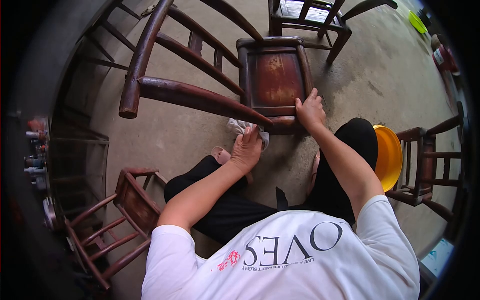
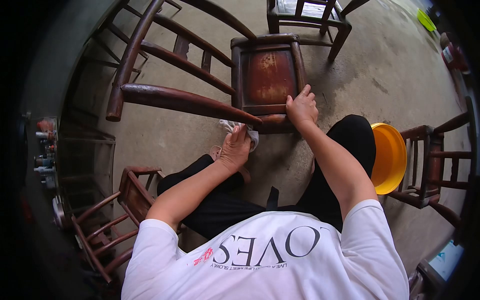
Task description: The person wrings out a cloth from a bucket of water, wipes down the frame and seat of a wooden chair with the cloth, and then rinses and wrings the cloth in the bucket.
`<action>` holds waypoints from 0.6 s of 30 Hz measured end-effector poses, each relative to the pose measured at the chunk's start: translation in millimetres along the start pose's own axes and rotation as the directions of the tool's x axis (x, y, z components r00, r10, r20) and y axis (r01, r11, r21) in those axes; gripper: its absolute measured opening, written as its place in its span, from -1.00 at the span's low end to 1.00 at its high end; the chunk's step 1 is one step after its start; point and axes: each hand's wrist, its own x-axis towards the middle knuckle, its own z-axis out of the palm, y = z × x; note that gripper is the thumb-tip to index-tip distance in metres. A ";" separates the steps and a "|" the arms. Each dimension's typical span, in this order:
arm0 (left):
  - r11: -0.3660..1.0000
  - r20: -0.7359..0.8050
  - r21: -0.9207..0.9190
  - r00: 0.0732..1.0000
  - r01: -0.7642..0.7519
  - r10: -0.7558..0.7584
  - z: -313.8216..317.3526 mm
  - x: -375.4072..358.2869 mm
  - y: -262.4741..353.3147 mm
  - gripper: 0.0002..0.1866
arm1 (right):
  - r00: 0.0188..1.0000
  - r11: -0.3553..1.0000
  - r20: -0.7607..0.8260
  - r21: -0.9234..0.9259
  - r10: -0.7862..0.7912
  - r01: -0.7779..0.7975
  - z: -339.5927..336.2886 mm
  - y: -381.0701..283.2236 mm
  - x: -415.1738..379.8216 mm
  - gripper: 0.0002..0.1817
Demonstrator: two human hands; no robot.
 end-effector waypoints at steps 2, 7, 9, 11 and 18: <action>1.000 0.010 -0.010 1.000 0.007 -0.007 -1.8 6.8 -1.1 -0.71 | 1.000 1.000 -0.005 -0.002 0.001 -0.001 0.0 -0.4 0.2 -0.20; 0.926 -0.003 -0.350 0.988 0.143 -0.154 -15.6 37.6 -9.8 -0.59 | 1.000 1.000 0.009 -0.001 0.001 -0.001 -2.7 -0.6 0.8 -0.19; 0.921 0.014 -0.361 0.988 0.146 -0.151 -19.5 33.5 -10.8 -0.57 | 1.000 1.000 0.005 -0.008 -0.004 0.004 -0.6 0.4 -0.8 -0.19; 0.922 0.020 -0.362 0.990 0.140 -0.142 -20.6 31.8 -14.7 -0.56 | 1.000 1.000 0.004 0.004 -0.006 0.006 -1.7 0.4 -0.8 -0.20; 0.998 0.090 -0.066 0.996 -0.013 0.019 -12.3 -4.4 -6.7 -0.56 | 1.000 1.000 0.015 0.013 0.008 -0.008 -3.5 1.0 -1.0 -0.20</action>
